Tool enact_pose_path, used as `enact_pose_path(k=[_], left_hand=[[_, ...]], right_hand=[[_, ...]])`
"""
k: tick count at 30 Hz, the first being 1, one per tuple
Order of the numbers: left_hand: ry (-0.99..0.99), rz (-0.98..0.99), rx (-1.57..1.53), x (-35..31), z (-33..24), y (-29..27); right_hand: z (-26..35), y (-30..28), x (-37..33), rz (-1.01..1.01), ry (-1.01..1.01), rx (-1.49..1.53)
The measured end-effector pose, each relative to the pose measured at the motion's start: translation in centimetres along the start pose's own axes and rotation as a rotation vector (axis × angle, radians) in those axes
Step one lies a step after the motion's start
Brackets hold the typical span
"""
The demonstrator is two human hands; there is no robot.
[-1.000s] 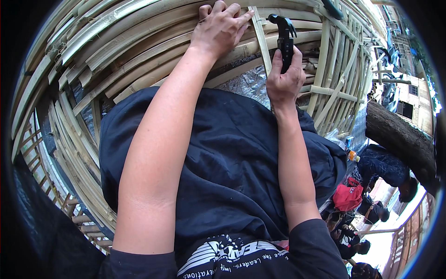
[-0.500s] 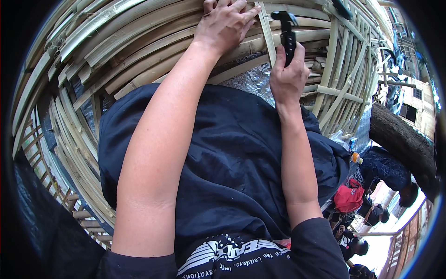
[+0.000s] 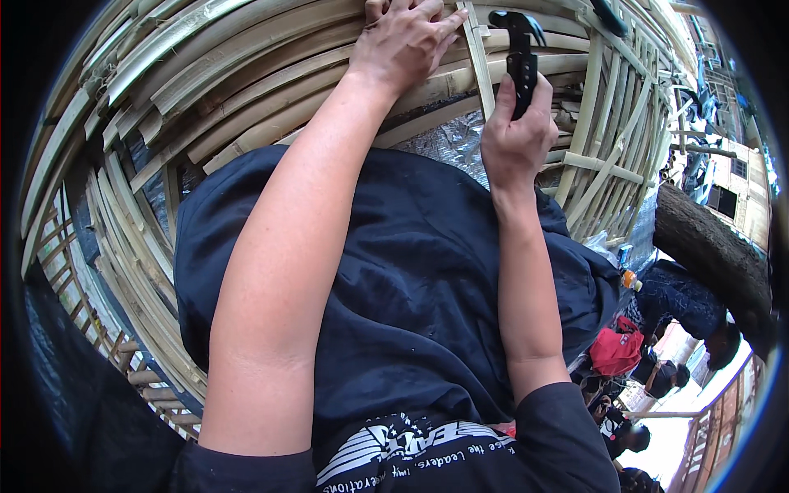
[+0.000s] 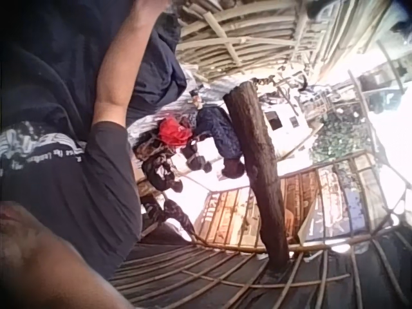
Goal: The person attaches bamboo strips together to build a structure by hand, using a small black staple gun to secure the overlapping pieces.
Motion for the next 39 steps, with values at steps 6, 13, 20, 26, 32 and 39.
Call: enact_pose_path(k=[6, 13, 20, 26, 32, 39], left_hand=[[-0.016, 0.051, 0.025, -0.3, 0.0, 0.2], [-0.005, 0.053, 0.065, -0.5, 0.0, 0.5], [-0.058, 0.124, -0.026, -0.6, -0.2, 0.4], [-0.052, 0.065, -0.024, -0.3, -0.1, 0.3], [-0.062, 0.017, -0.026, -0.6, 0.2, 0.1], [-0.055, 0.066, -0.043, -0.8, -0.3, 0.4]], right_hand=[[0.4, -0.7, 0.0, -0.049, 0.05, 0.073], [1.0, -1.2, 0.8, -0.087, 0.019, 0.054], [2.3, -2.4, 1.1, -0.038, 0.074, 0.018], [1.7, -1.5, 1.1, -0.011, 0.001, -0.039], [1.5, -1.1, 1.1, 0.009, -0.03, -0.158], [1.7, -1.1, 1.1, 0.004, 0.02, -0.131]])
Point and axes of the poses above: each hand's wrist, its own x-axis towards the middle knuckle, its own y-axis out of the palm, z = x × y, the point moved 5 cm from there along x, towards the middle knuckle, and after that the axes turned 7 degrees about y, right-handed, at the moved point
